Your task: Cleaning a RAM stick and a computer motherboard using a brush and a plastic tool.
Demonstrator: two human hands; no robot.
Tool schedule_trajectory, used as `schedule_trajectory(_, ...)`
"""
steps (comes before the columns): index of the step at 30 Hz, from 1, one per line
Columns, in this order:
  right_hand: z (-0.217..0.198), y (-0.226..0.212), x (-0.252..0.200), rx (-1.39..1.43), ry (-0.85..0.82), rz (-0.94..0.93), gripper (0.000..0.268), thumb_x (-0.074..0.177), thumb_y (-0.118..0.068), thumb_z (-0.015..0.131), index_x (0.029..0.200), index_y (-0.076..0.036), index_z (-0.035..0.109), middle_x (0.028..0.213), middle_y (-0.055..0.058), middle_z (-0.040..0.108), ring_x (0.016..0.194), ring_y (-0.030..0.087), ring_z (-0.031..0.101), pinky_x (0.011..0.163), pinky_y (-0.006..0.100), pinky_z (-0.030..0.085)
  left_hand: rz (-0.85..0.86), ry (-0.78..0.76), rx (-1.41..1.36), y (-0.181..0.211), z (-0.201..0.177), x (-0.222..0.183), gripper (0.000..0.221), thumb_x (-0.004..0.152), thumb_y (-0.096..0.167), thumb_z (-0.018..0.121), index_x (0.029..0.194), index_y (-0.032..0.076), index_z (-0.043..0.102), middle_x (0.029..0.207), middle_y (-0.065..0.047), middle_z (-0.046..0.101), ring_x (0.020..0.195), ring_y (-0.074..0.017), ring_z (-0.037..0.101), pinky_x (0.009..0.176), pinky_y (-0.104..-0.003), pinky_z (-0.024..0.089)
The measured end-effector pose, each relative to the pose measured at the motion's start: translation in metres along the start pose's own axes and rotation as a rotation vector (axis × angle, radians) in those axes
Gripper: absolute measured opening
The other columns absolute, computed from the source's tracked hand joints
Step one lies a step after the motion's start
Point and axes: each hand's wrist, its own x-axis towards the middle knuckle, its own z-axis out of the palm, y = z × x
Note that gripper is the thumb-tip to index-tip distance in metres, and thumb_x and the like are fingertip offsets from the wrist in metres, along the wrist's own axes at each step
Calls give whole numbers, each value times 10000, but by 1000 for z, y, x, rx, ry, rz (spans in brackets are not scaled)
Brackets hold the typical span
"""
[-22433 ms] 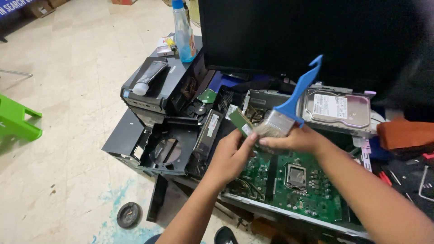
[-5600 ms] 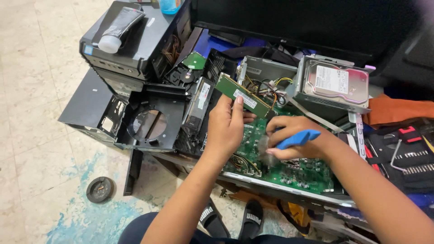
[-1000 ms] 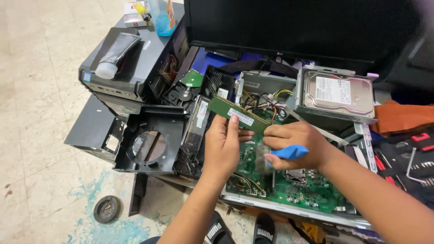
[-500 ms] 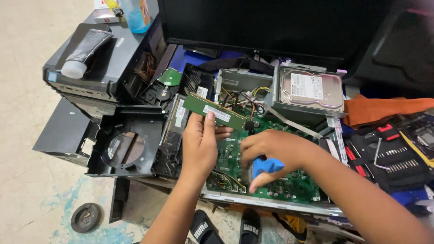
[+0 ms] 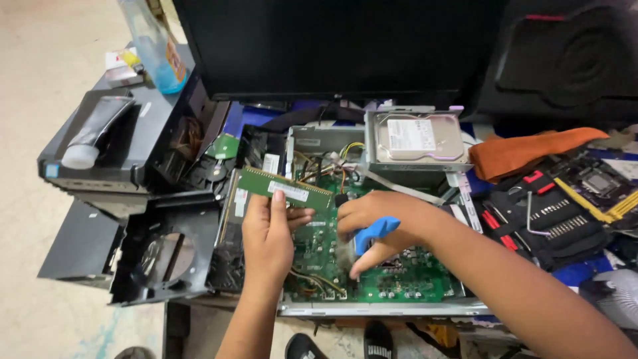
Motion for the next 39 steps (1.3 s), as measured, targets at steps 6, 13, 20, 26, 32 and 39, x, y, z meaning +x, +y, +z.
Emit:
schedule_trajectory(6,-3,2,4,-29,-65,-15,413,770,-523,872,763,-161,673,763,18,677,653,302,695,617,342,591,21,-5,-2,3,3,2,348,1075,158,396,1268,-106,516,979,-279,678,836,-414,772,752,-470,684)
schedule_trajectory(13,-2,1,10,-28,-125,55,347,776,-476,875,836,-173,716,850,28,751,726,341,734,635,391,616,45,-11,-29,2,2,1,334,1076,158,411,1245,-103,532,939,-241,667,808,-386,772,733,-450,679)
schedule_trajectory(20,7,19,2,-77,-145,77,293,796,-433,846,906,-183,740,903,22,752,734,328,728,677,412,609,43,-43,-20,5,1,1,348,1077,169,404,1251,-108,523,967,-258,679,813,-382,773,735,-431,684)
schedule_trajectory(26,-2,12,5,-177,-175,19,283,790,-387,819,901,-151,711,886,37,720,730,341,715,686,431,600,47,-47,-25,1,-1,0,371,1077,174,409,1278,-118,518,978,-276,682,812,-381,774,731,-438,685)
schedule_trajectory(32,-13,12,12,-221,-375,208,226,913,-370,667,986,-175,578,811,14,605,718,225,568,844,412,511,48,-52,-23,4,1,-1,386,1076,169,401,1306,-122,505,984,-276,675,823,-380,772,742,-435,680)
schedule_trajectory(39,22,49,-6,-436,-223,52,426,811,-598,674,1003,-227,590,958,11,611,875,294,670,795,418,579,53,-50,-35,0,-1,1,398,1078,182,403,1311,-128,494,989,-275,671,831,-372,767,744,-433,681)
